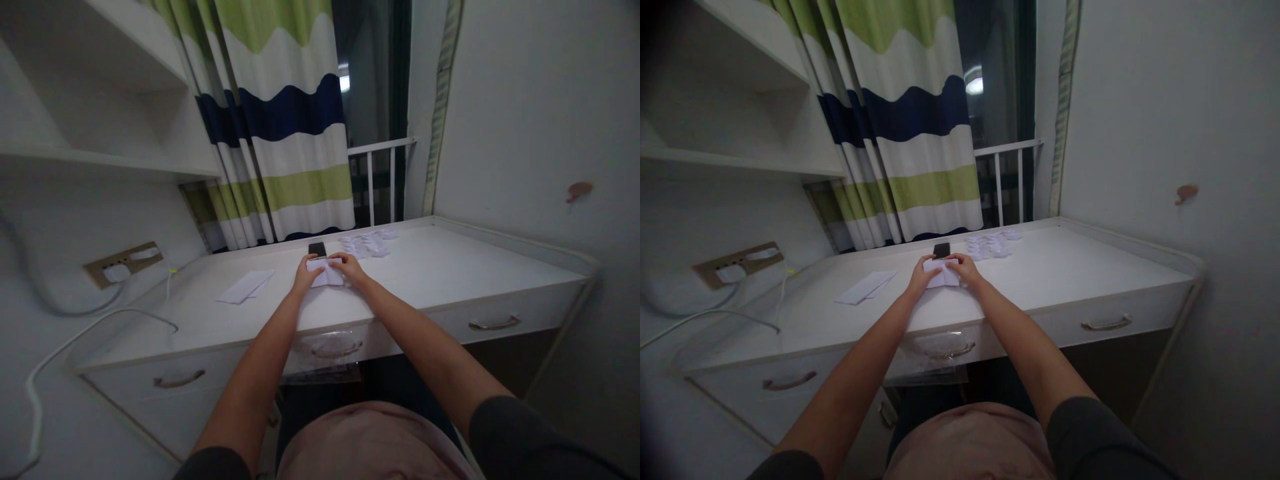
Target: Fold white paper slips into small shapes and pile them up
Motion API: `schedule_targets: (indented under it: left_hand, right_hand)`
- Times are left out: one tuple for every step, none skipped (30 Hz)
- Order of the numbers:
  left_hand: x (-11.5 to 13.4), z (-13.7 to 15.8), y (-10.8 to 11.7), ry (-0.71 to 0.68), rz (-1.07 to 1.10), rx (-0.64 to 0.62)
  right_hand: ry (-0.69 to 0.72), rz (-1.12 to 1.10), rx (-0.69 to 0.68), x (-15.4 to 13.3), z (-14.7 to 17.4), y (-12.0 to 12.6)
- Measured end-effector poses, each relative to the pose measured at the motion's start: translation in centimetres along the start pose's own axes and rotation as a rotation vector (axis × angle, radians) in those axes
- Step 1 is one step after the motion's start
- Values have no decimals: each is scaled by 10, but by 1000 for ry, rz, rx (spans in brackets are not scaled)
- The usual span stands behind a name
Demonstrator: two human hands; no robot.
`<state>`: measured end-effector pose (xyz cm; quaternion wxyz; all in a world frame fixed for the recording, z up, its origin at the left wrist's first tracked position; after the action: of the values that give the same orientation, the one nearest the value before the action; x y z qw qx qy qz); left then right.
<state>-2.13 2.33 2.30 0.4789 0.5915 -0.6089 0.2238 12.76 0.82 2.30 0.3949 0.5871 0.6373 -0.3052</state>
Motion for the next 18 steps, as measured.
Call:
schedule_targets:
  left_hand:
    - [0, 0, 0, 7, 15, -13]
    - [0, 0, 0, 17, 26, -28]
    - [0, 0, 0, 31, 36, -35]
    - [0, 1, 0, 47, 46, -32]
    - [-1, 1, 0, 65, 57, -25]
    - [-1, 2, 0, 84, 68, -13]
    - [-2, 2, 0, 97, 76, -3]
    - [-2, 2, 1, 107, 79, 5]
    - [-2, 2, 1, 112, 77, 16]
    - [-2, 2, 1, 116, 69, 25]
    - [-2, 2, 2, 117, 55, 37]
    - [-2, 2, 2, 116, 39, 52]
    - [-2, 2, 3, 111, 22, 68]
    - [-1, 1, 3, 103, 5, 83]
    - [-1, 1, 4, 94, -13, 98]
    - [-1, 1, 4, 84, -31, 113]
    - [-1, 1, 5, 75, -51, 128]
    - [-1, 0, 5, 70, -71, 139]
  right_hand:
    - [-18, -32, -11, 0, 1, -1]
    - [-37, -60, -20, 1, 1, -2]
    - [-55, -83, -25, 1, 2, -3]
    - [-70, -99, -31, 1, 3, -4]
    - [-79, -110, -30, 1, 4, -5]
    - [-93, -119, -36, 1, 4, -6]
    - [-105, -126, -45, 1, 5, -6]
    - [-115, -128, -53, 1, 5, -7]
    - [-125, -127, -60, 0, 5, -7]
    - [-132, -124, -65, 0, 5, -7]
    - [-138, -121, -67, 0, 5, -7]
    - [-145, -120, -68, 1, 5, -7]
    - [-149, -120, -65, 2, 4, -6]
    - [-152, -120, -61, 2, 4, -6]
    - [-152, -118, -55, 3, 3, -5]
    - [-149, -115, -49, 4, 3, -5]
    - [-144, -110, -43, 5, 2, -4]
    - [-136, -105, -37, 6, 1, -4]
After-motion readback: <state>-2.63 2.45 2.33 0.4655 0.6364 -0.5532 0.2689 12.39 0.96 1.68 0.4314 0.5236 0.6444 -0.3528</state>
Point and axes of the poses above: each hand's wrist, its own z-axis away from the middle knuckle, its own y-axis out of the back of the hand, x = y × z, the point moved 3 cm from there along -z, towards the middle knuckle, and after that the axes turned 11 degrees about -x, right-handed, at the moved point
